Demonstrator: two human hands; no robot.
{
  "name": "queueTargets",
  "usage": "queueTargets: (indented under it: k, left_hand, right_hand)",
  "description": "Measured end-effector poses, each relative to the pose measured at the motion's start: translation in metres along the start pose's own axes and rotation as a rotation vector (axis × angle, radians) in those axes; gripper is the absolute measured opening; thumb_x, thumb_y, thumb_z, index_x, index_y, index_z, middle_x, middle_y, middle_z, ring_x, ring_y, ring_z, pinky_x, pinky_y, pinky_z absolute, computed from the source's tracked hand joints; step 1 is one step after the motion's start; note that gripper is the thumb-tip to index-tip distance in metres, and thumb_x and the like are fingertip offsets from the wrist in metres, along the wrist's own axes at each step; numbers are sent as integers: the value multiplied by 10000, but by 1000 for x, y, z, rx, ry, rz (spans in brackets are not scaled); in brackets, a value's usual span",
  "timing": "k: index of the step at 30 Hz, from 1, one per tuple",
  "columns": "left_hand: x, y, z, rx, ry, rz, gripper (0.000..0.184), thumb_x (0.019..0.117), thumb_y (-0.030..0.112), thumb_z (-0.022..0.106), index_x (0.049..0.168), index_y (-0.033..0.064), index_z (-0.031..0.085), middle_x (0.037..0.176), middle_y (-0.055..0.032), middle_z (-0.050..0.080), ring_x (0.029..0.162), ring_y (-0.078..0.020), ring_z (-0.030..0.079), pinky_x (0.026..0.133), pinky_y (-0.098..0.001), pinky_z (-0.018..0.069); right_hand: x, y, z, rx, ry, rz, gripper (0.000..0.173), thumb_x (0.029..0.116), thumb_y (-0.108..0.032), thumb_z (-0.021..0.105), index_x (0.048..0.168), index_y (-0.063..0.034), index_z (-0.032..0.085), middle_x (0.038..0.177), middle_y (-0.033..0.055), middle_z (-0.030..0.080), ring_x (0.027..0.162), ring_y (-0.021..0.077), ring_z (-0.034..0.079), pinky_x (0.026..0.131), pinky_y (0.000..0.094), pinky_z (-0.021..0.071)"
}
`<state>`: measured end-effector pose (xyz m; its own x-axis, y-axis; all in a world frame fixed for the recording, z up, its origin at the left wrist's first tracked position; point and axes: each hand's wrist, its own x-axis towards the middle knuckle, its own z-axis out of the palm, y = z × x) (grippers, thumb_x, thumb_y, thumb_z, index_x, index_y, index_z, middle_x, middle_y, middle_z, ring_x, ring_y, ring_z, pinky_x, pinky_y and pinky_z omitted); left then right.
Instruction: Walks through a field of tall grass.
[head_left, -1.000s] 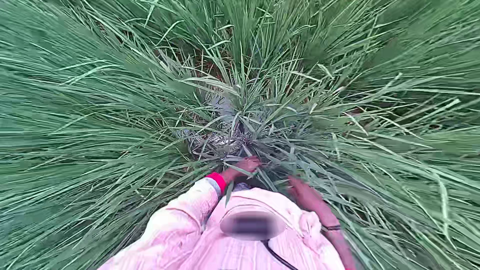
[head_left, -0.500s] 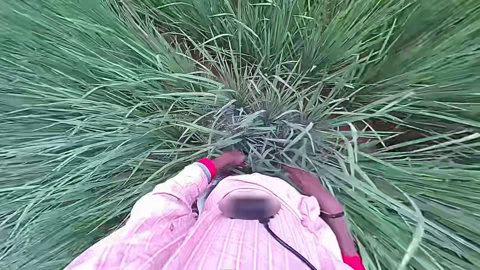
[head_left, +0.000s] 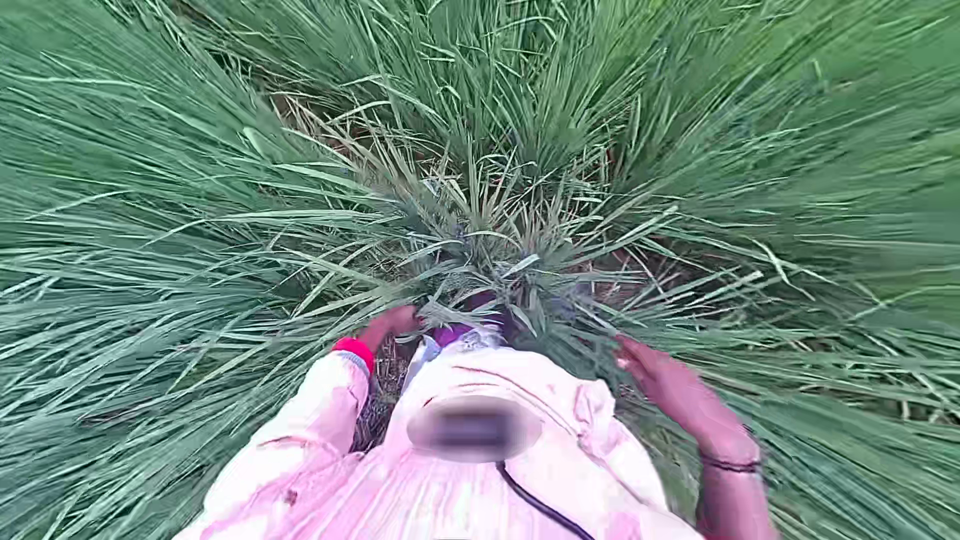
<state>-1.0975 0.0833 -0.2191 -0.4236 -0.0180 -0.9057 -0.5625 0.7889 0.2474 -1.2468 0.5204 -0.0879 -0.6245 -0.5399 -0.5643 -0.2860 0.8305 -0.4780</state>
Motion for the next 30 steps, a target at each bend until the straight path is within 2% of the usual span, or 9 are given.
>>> queueTargets:
  k: [3, 7, 12, 14, 16, 19, 23, 26, 30]
  left_hand:
    - [8, -4, 2, 4, 20, -36, 495, 1063, 331, 530, 1331, -83, 576, 1296, -344, 601, 1251, -503, 566, 1050, -679, 407]
    - [7, 9, -16, -2, -2, -78, 459, 1052, 266, 558, 1365, -70, 558, 1322, -344, 586, 1268, -500, 551, 1061, -677, 397]
    - [24, 51, -62, 198, -119, -111, 423, 1041, 222, 559, 1333, -83, 572, 1302, -344, 598, 1252, -504, 563, 1032, -682, 417]
    - [26, 83, -81, 262, -53, -141, 407, 1043, 162, 540, 1372, -76, 544, 1343, -348, 574, 1271, -523, 546, 1022, -695, 421]
    - [30, 128, -102, 269, 98, -190, 493, 1062, 204, 522, 1484, -39, 441, 1424, -331, 524, 1296, -511, 535, 1022, -675, 436]
    - [35, 188, -142, 132, 319, -68, 630, 994, 161, 590, 1573, 66, 361, 1497, -277, 481, 1284, -491, 553, 993, -656, 472]
    - [42, 232, -208, -77, 329, 98, 573, 1031, 195, 565, 1562, 73, 386, 1468, -244, 528, 1318, -445, 545, 1052, -642, 432]
    - [55, 235, -252, -184, 467, 307, 482, 1026, 173, 565, 1476, 15, 489, 1357, -231, 614, 1221, -404, 620, 1030, -594, 472]
    - [71, 241, -300, -219, 829, 656, 391, 1027, 94, 467, 1346, -101, 579, 1286, -278, 649, 1199, -425, 635, 1031, -568, 482]
  right_hand:
    - [5, -1, -13, 20, -30, 0, 419, 1076, -147, 494, 1466, 3, 517, 1263, 271, 656, 1208, 451, 616, 1070, 632, 418]
    - [9, 6, -23, 90, -73, 11, 432, 1079, -162, 477, 1476, 4, 507, 1277, 262, 656, 1202, 424, 628, 1069, 601, 432]
    - [28, 28, -67, 140, -131, 194, 449, 1094, -208, 469, 1512, -46, 479, 1320, 247, 635, 1233, 404, 610, 1083, 594, 420]
    - [46, 31, -94, 119, -95, 224, 442, 1095, -196, 466, 1511, -46, 477, 1322, 258, 629, 1233, 417, 606, 1074, 605, 418]
    - [75, 29, -126, 98, -46, 222, 440, 1096, -183, 465, 1510, -34, 471, 1319, 272, 623, 1229, 429, 604, 1067, 609, 418]
    - [137, 20, -174, 77, 11, 178, 434, 1096, -189, 463, 1495, -21, 489, 1314, 267, 628, 1229, 425, 603, 1073, 606, 416]
    - [219, -4, -233, 30, 58, 124, 425, 1093, -203, 489, 1474, -17, 517, 1292, 270, 642, 1205, 444, 617, 1044, 623, 437]
    - [250, -11, -263, 13, 135, 94, 404, 1082, -195, 514, 1453, -35, 543, 1238, 256, 671, 1145, 441, 650, 991, 638, 471]
    - [255, -17, -293, 33, 154, 181, 424, 1091, -203, 496, 1476, -27, 518, 1286, 271, 647, 1220, 442, 612, 1053, 636, 422]
